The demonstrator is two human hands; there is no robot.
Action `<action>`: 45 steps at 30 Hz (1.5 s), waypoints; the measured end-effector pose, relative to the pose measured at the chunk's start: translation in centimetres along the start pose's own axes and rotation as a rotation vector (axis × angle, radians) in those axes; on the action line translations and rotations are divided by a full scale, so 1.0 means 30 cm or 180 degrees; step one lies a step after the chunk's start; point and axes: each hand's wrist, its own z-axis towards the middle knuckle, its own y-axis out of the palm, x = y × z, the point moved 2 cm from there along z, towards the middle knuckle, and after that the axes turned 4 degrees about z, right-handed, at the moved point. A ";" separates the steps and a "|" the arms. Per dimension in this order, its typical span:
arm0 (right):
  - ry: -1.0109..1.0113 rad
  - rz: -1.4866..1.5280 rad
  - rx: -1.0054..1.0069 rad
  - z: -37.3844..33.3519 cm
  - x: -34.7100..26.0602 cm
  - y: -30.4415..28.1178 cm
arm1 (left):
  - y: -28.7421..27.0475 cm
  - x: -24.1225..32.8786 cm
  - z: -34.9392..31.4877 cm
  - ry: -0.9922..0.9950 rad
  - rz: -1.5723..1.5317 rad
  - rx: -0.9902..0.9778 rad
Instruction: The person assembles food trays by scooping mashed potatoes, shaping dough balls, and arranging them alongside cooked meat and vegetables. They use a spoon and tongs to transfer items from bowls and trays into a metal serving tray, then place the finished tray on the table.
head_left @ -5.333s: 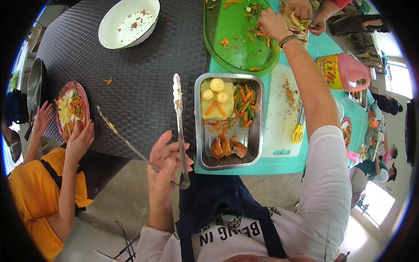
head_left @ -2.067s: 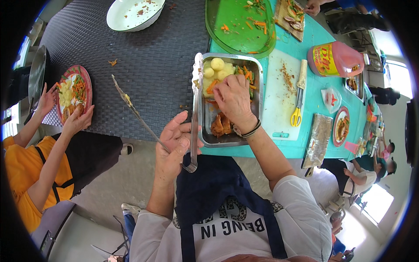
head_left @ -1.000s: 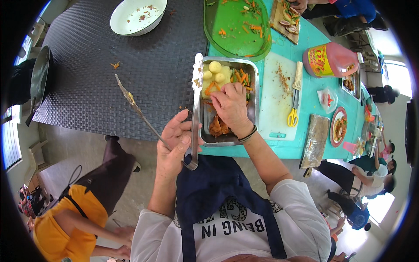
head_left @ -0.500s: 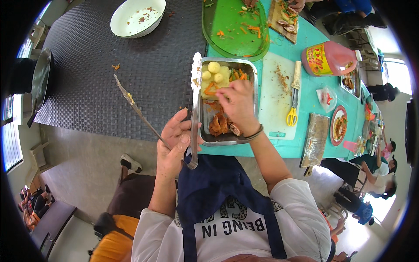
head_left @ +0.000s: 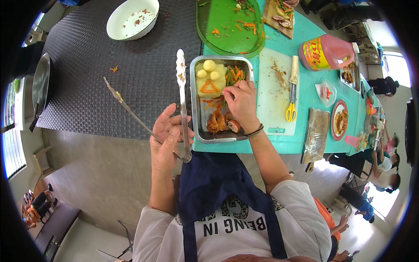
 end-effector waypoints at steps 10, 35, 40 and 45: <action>0.0006 -0.0036 -0.0019 0.000 -0.012 0.053 | 0.013 -0.011 -0.004 -0.0030 -0.0185 -0.0017; 0.0132 -0.0280 0.0089 0.059 -0.036 0.106 | 0.022 -0.013 0.010 -0.0116 -0.0043 -0.0125; 0.0213 -0.0402 0.0006 0.064 -0.038 0.103 | 0.022 -0.008 0.007 -0.0093 -0.0080 -0.0070; 0.0242 -0.0410 -0.0005 0.060 -0.035 0.101 | 0.016 -0.006 0.006 -0.0076 -0.0048 -0.0083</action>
